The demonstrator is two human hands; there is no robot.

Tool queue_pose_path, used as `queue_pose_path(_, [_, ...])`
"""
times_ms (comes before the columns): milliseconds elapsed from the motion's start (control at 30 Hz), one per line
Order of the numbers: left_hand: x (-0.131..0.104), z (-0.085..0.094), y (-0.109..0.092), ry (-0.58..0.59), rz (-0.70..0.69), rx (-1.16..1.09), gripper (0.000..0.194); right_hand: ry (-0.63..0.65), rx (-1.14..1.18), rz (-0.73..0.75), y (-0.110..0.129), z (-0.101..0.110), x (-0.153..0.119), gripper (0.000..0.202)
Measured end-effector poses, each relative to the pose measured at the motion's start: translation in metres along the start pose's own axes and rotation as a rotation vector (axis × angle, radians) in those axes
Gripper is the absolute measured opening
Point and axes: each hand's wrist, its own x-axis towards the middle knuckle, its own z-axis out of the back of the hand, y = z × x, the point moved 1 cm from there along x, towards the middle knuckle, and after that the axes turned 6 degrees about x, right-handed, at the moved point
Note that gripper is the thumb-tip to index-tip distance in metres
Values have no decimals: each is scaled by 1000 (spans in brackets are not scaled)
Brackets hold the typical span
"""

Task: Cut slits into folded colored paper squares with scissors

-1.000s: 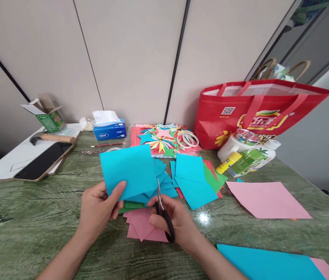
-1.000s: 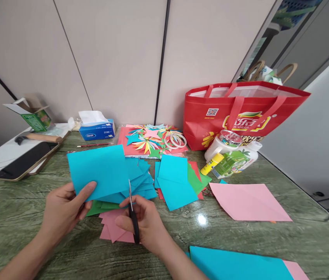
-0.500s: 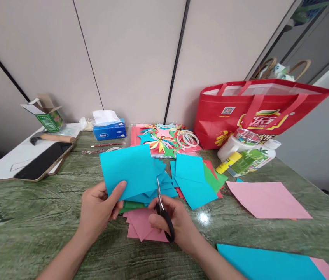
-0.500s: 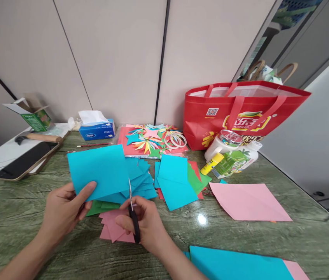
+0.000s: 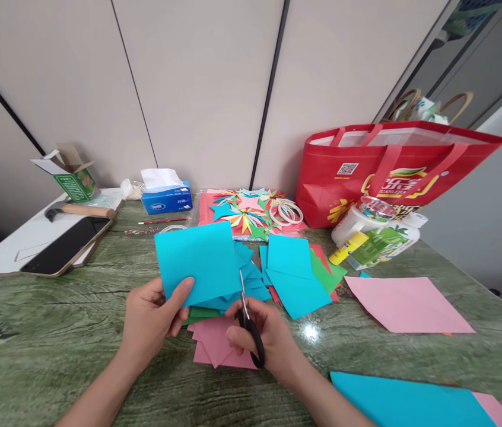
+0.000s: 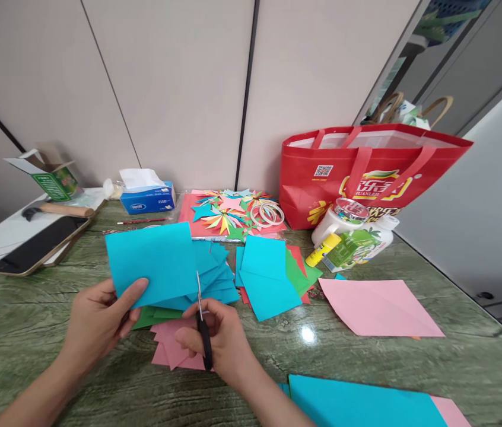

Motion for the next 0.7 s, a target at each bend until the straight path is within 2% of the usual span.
queue_pose_path(200, [0, -1, 2, 67, -15, 29, 34, 16, 41, 30, 3, 0, 0, 42])
queue_pose_path(700, [-1, -1, 1, 84, -9, 11, 33, -62, -27, 3, 3, -1, -1, 36])
